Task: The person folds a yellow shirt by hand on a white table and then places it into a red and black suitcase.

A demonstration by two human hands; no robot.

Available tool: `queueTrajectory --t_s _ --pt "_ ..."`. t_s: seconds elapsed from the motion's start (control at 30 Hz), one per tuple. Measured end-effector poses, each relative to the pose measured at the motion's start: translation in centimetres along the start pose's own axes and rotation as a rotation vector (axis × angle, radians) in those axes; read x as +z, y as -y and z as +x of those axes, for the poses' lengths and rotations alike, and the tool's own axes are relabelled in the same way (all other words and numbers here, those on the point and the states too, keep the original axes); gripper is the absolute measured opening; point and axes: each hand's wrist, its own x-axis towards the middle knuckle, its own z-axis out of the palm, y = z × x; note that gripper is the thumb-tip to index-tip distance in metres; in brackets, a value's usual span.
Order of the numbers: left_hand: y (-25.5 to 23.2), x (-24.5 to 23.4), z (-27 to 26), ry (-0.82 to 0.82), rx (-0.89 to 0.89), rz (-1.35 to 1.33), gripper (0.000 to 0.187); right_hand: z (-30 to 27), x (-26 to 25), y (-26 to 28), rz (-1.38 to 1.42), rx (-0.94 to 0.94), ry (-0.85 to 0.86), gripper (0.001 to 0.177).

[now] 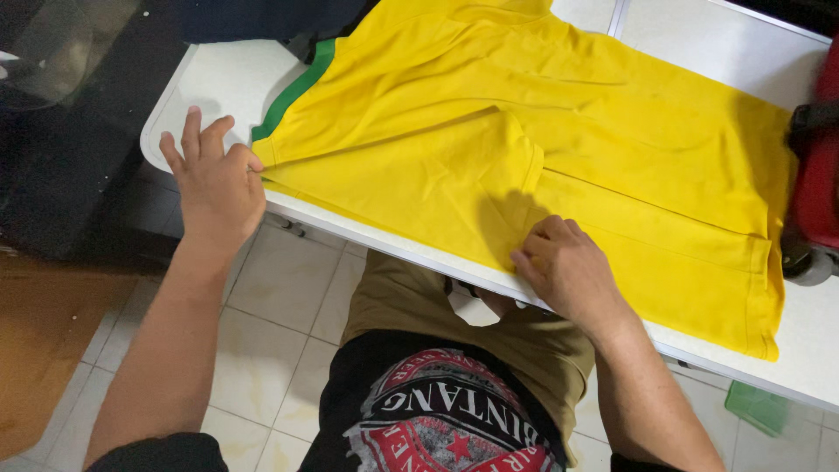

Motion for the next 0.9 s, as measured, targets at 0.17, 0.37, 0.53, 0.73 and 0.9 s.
queueTrajectory --t_s 0.17,0.37,0.53,0.73,0.9 --pt "-8.9 -0.3 0.3 -0.120 0.134 -0.365 0.025 4.6 2.3 -5.1 0.017 0.130 -0.257 0.023" --pt "-19.5 0.6 1.0 0.162 0.289 -0.431 0.073 13.8 6.9 -9.6 -0.169 0.260 -0.267 0.041" --pt "-19.8 1.5 0.3 0.235 0.286 -0.318 0.079 15.1 6.8 -10.5 0.007 0.363 -0.067 0.044" --pt "-19.9 1.6 0.4 0.268 0.284 -0.303 0.079 15.9 5.6 -11.1 0.264 0.380 -0.057 0.045" --pt "-20.0 1.7 0.3 0.288 0.266 -0.294 0.079 15.4 6.0 -12.6 0.796 0.515 0.054 0.029"
